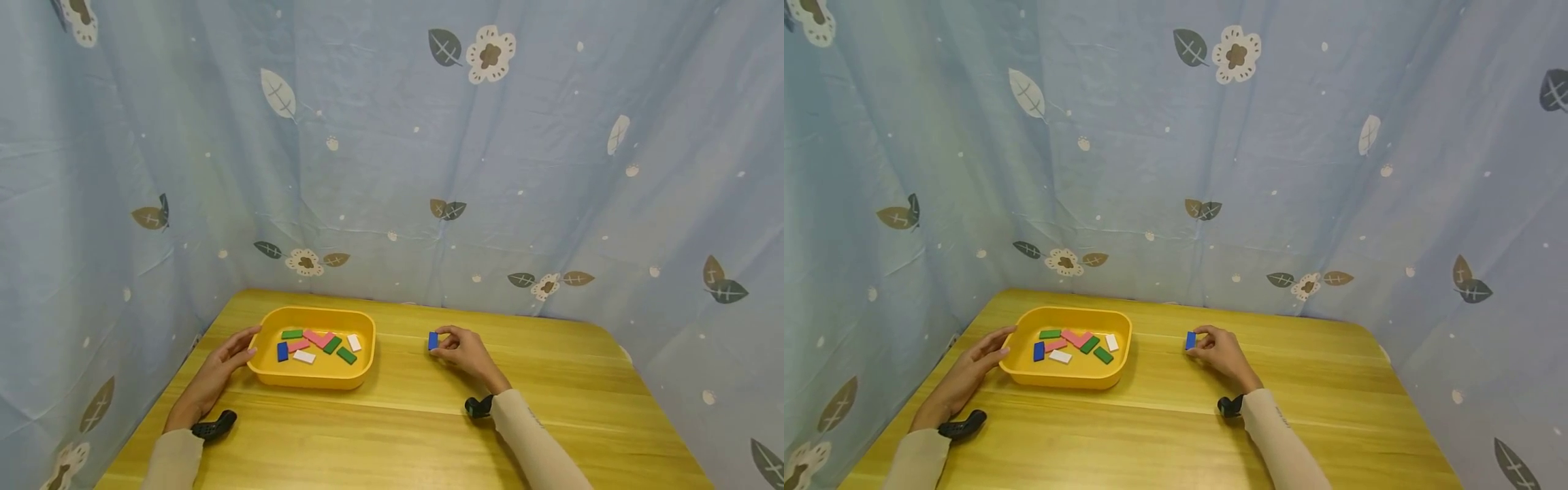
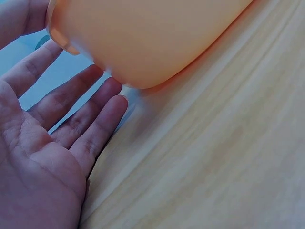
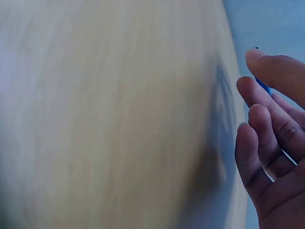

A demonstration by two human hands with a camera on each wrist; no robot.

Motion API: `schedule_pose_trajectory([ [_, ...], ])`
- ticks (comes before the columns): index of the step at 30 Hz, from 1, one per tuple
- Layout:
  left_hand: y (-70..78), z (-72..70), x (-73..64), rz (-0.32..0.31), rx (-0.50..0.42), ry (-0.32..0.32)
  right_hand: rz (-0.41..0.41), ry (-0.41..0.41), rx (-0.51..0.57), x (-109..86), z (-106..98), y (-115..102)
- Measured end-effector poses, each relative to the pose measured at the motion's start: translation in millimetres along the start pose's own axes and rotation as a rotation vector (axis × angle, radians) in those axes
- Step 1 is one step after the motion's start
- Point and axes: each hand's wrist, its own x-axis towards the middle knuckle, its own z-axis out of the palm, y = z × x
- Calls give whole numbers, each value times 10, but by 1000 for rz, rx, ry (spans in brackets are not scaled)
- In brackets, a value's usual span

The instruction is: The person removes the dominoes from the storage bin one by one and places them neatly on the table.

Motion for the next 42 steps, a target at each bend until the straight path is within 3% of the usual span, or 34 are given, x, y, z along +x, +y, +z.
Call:
schedule_pose_trajectory([
  [9,-62,-15,-7,-19,8,2,36,-34,7,24,-24,166],
  [17,-58,-18,3,-23,0,-1,52,-33,18,54,-39,170],
  [24,-60,-18,-3,12,17,-4,82,-37,57,82,-56,176],
  [35,-43,-3,20,-31,-1,5,133,-48,69,112,-50,206],
  [42,-62,-16,19,1,19,10,148,-58,45,137,-53,193],
])
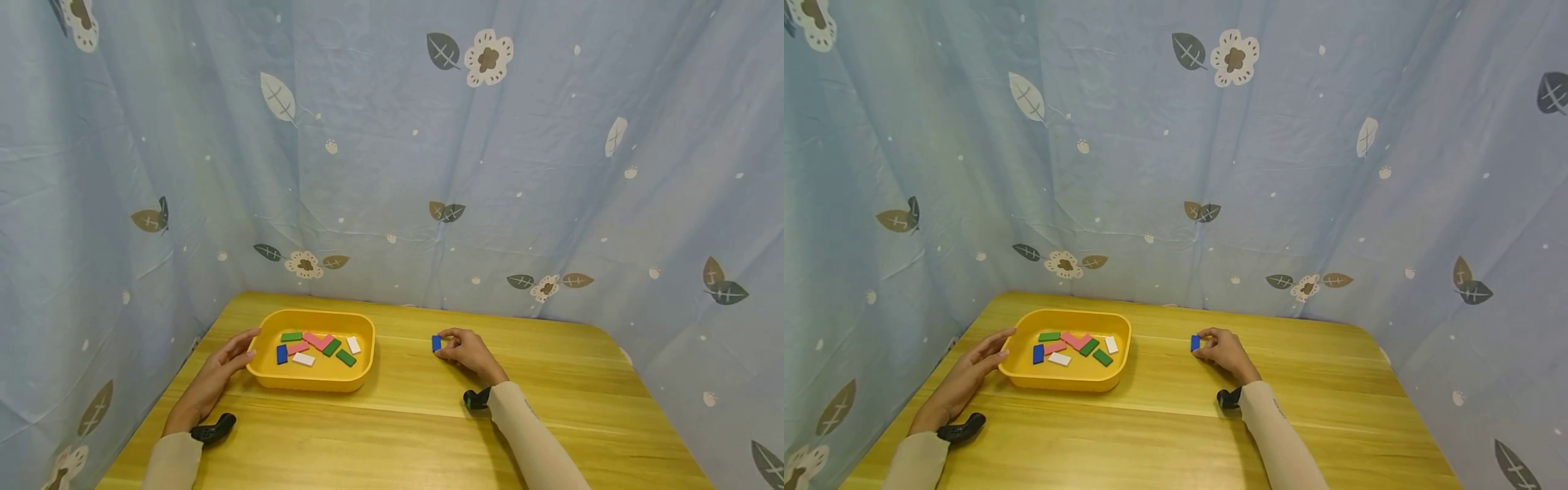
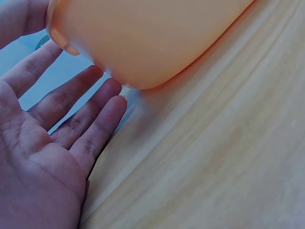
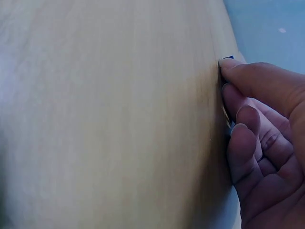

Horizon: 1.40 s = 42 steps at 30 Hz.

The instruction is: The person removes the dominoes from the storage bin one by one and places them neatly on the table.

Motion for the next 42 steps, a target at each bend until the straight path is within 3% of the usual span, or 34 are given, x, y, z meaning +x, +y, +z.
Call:
schedule_pose_trajectory([
  [20,49,-14,22,15,-17,-3,-49,-68,123,18,-100,-166],
  [33,18,-30,41,-1,-15,-15,-183,-115,224,18,68,-654],
  [42,-9,-26,63,-11,-14,-8,-255,-121,200,74,267,-946],
])
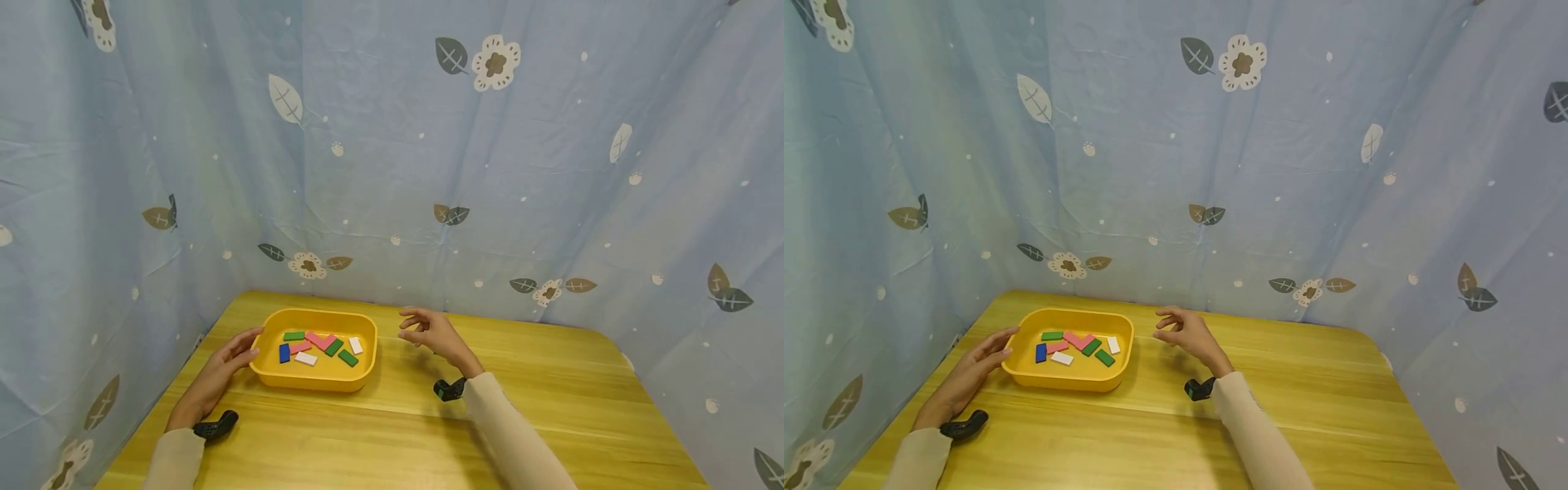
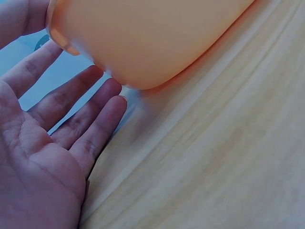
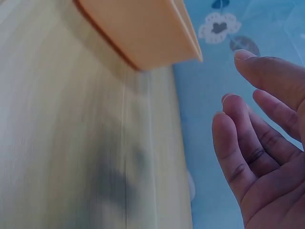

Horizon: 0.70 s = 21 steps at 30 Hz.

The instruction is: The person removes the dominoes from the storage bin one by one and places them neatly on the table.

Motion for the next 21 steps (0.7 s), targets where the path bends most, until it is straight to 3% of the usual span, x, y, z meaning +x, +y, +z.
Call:
schedule_pose_trajectory([
  [5,-12,-14,1,8,-5,-10,-39,-12,-41,107,171,-87],
  [14,-2,-36,-21,48,-21,-30,-97,-64,-9,251,473,-288],
  [21,-1,-27,-16,36,-11,-26,-157,-86,-115,340,675,-378],
])
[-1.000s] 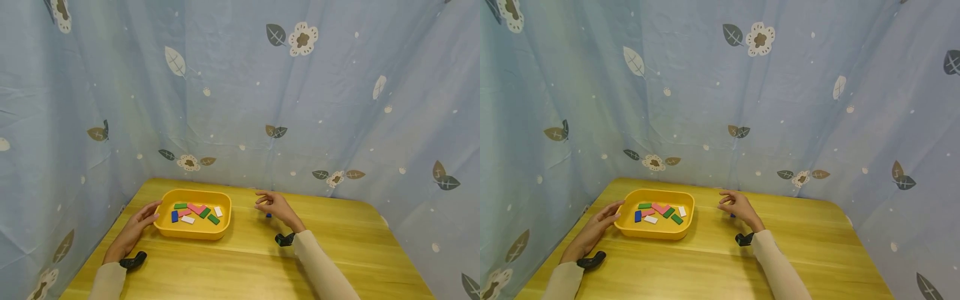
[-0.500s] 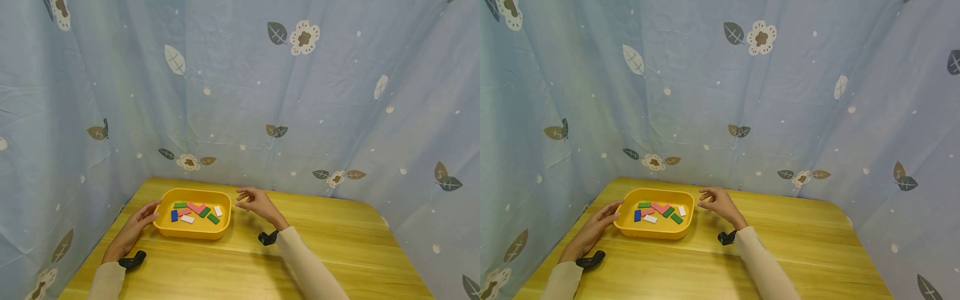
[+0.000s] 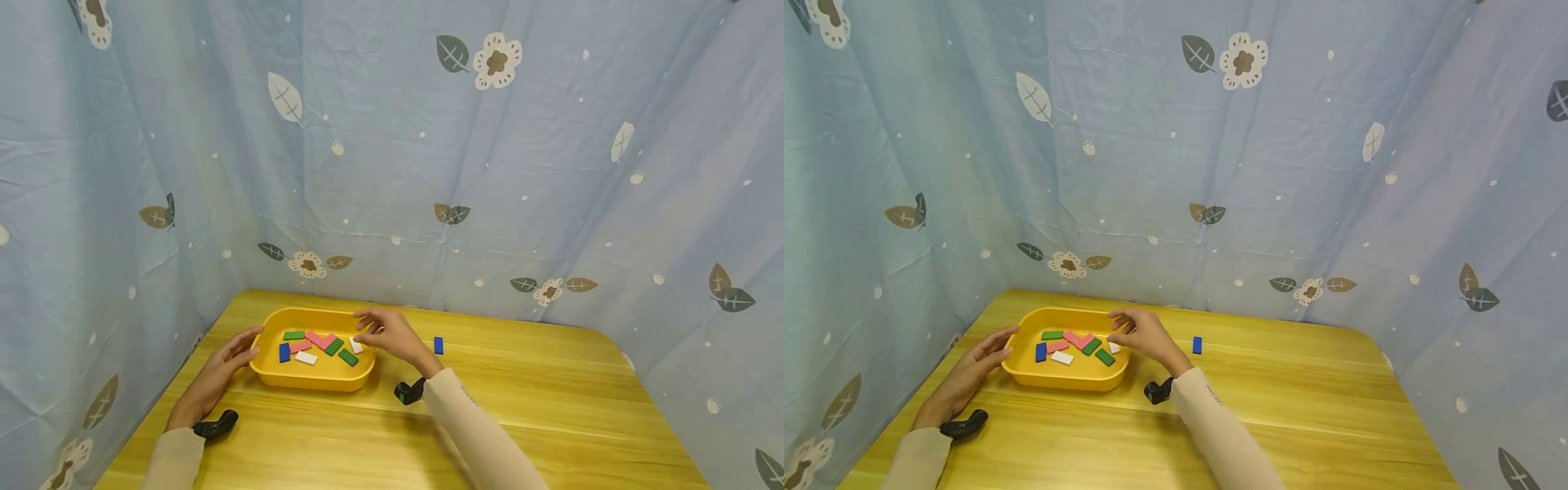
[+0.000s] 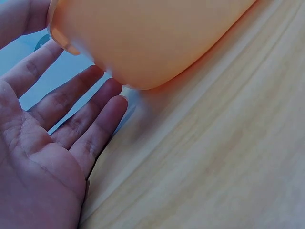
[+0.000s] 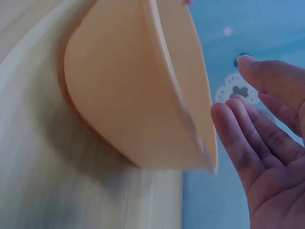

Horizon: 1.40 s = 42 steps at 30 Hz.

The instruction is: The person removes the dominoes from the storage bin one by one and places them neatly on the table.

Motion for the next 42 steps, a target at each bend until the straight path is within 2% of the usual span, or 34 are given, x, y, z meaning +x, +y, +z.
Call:
schedule_pose_trajectory([
  [9,7,8,10,-10,0,6,-15,-47,-6,104,226,-100],
  [16,-1,21,4,-16,-15,14,11,-177,-109,149,363,-161],
  [19,13,32,24,-27,-19,21,34,-202,-144,162,397,-173],
  [24,47,37,25,-52,-25,32,78,-196,-216,210,457,-186],
  [36,76,54,12,-49,-25,25,146,-172,-366,353,575,-161],
  [42,69,50,15,-48,-27,21,183,-117,-418,406,603,-152],
])
